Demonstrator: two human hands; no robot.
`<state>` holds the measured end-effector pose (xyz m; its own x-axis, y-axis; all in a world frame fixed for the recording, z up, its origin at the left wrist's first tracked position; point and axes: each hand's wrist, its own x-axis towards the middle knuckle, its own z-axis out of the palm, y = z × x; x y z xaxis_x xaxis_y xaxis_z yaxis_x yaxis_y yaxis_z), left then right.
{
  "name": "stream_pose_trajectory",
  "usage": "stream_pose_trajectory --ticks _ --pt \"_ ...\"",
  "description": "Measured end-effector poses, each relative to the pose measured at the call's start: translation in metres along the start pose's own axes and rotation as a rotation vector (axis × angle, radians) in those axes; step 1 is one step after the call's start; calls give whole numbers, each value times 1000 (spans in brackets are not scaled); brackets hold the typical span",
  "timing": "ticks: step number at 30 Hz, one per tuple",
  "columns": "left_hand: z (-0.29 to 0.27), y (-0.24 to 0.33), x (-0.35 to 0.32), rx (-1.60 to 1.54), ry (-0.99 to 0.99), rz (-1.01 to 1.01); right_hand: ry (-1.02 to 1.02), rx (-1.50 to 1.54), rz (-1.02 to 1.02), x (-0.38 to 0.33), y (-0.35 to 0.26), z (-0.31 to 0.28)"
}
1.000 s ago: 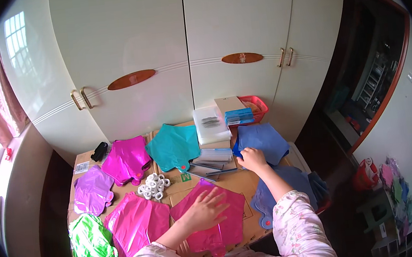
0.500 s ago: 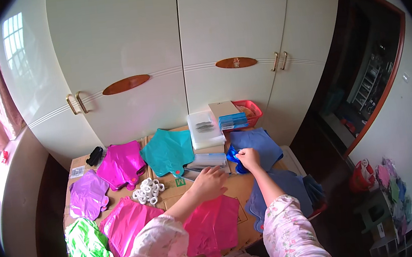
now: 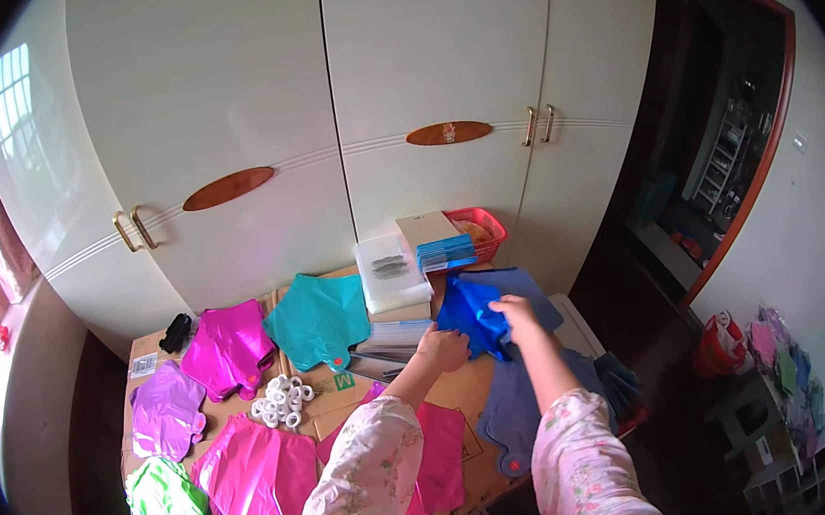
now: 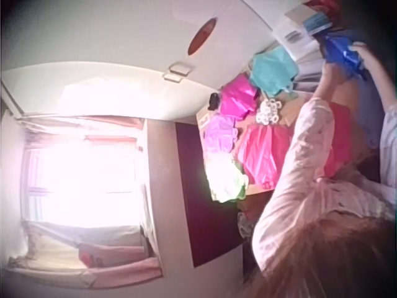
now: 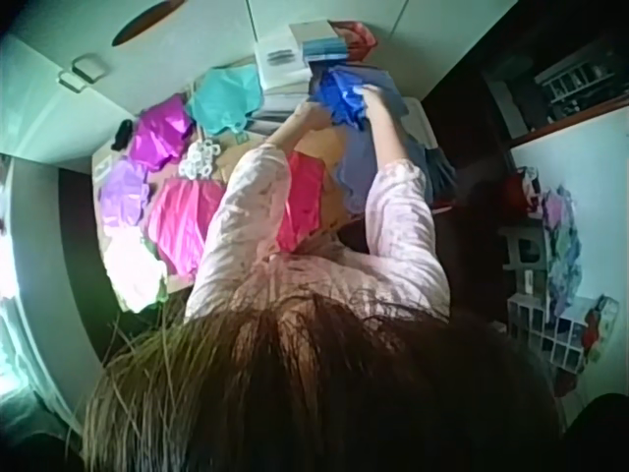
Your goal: Fold and package colorful plastic sheets into cardboard envelopes.
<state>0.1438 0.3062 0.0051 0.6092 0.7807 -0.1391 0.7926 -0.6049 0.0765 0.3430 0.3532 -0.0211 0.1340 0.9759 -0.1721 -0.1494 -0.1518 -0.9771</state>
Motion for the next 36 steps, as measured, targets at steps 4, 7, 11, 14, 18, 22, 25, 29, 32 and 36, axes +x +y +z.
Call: stream_pose_trajectory --ticks 4,7,11,14,18,22,25,29,32,36 --pt "2 0 3 -11 37 6 291 411 33 25 -17 -77" --pt "5 9 9 -17 75 40 601 245 -269 26 -40 -175" --pt "-3 9 6 -22 38 33 808 -32 -796 -9 -115 -175" --pt "-5 2 -7 -79 118 -10 634 -532 -961 -50 -174 -85" --pt "-34 -39 -62 -172 365 -148 262 -906 -1168 -81 -197 68" --pt "-50 -103 -147 -203 447 -353 -159 -877 -1489 -64 -140 190" --pt "-37 -155 -204 -303 452 -542 -439 -1000 -1512 -57 -67 261" --pt "-12 -196 -258 -362 472 -574 -680 -1249 -1284 -57 33 303" --pt "12 -215 -283 -377 487 -566 -788 -1209 -1239 -81 31 316" --pt "13 -210 -276 -341 508 -524 -749 -1212 -1155 -78 37 312"
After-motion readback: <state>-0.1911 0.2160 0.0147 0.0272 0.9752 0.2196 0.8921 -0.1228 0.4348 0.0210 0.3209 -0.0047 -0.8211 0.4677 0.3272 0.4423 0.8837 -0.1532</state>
